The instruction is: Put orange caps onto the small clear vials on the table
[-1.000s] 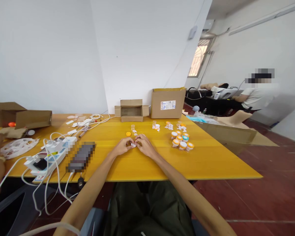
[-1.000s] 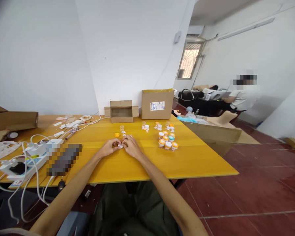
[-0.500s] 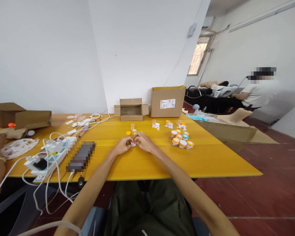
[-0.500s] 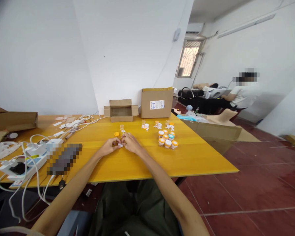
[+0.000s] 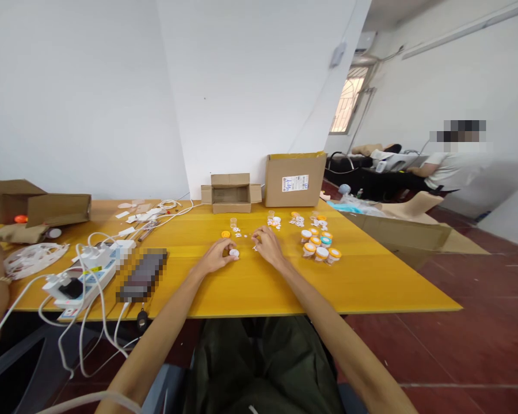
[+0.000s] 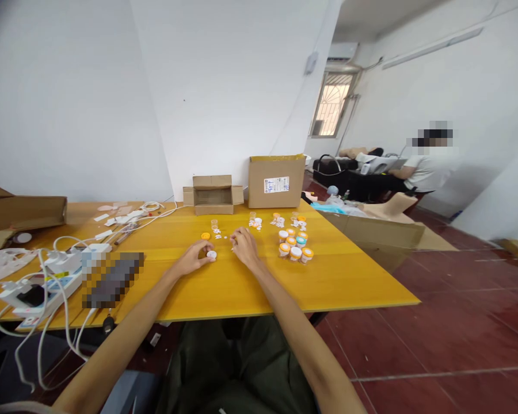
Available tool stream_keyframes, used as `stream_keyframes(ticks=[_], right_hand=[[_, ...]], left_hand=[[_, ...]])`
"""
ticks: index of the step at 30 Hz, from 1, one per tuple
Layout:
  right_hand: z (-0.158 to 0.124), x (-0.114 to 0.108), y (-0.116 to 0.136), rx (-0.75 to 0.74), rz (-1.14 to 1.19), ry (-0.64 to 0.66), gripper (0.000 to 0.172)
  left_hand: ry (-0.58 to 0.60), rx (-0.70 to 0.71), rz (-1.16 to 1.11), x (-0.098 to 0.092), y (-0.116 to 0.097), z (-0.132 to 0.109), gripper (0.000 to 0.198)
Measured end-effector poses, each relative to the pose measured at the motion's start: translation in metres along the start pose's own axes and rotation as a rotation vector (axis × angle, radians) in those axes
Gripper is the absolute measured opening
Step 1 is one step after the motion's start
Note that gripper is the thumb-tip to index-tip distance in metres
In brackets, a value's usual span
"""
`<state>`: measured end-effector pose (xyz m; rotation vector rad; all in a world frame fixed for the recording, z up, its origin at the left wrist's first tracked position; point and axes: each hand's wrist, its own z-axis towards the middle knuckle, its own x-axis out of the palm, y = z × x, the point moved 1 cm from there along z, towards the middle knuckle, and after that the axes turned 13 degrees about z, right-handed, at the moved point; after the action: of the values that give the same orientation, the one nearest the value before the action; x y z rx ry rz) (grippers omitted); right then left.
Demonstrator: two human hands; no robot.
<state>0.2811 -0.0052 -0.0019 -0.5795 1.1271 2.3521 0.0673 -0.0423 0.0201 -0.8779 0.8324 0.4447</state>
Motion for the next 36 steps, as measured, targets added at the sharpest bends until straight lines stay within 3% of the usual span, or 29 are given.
stream_keyframes(ticks=[8,12,16,24,30,36], right_hand=[[0.016,0.028,-0.010,-0.084,-0.092,0.000,0.012],[0.021,0.034,-0.006,-0.019,-0.118,0.053,0.016],[0.021,0.033,-0.003,0.019,-0.099,0.062,0.018],[0.016,0.028,-0.005,-0.053,-0.102,0.038,0.016],[0.008,0.023,0.011,-0.111,-0.045,0.074,0.016],[-0.005,0.018,0.024,-0.133,0.094,0.075,0.017]], left_hand=[[0.034,0.012,0.104,0.001,0.007,-0.001,0.031],[0.059,0.038,0.109,0.000,0.008,-0.002,0.026],[0.073,0.041,0.086,0.000,0.006,-0.002,0.021],[0.055,-0.017,0.057,0.001,0.006,-0.002,0.019],[0.043,-0.004,0.092,-0.001,0.007,-0.003,0.025],[0.066,0.031,0.093,0.000,0.008,-0.002,0.014]])
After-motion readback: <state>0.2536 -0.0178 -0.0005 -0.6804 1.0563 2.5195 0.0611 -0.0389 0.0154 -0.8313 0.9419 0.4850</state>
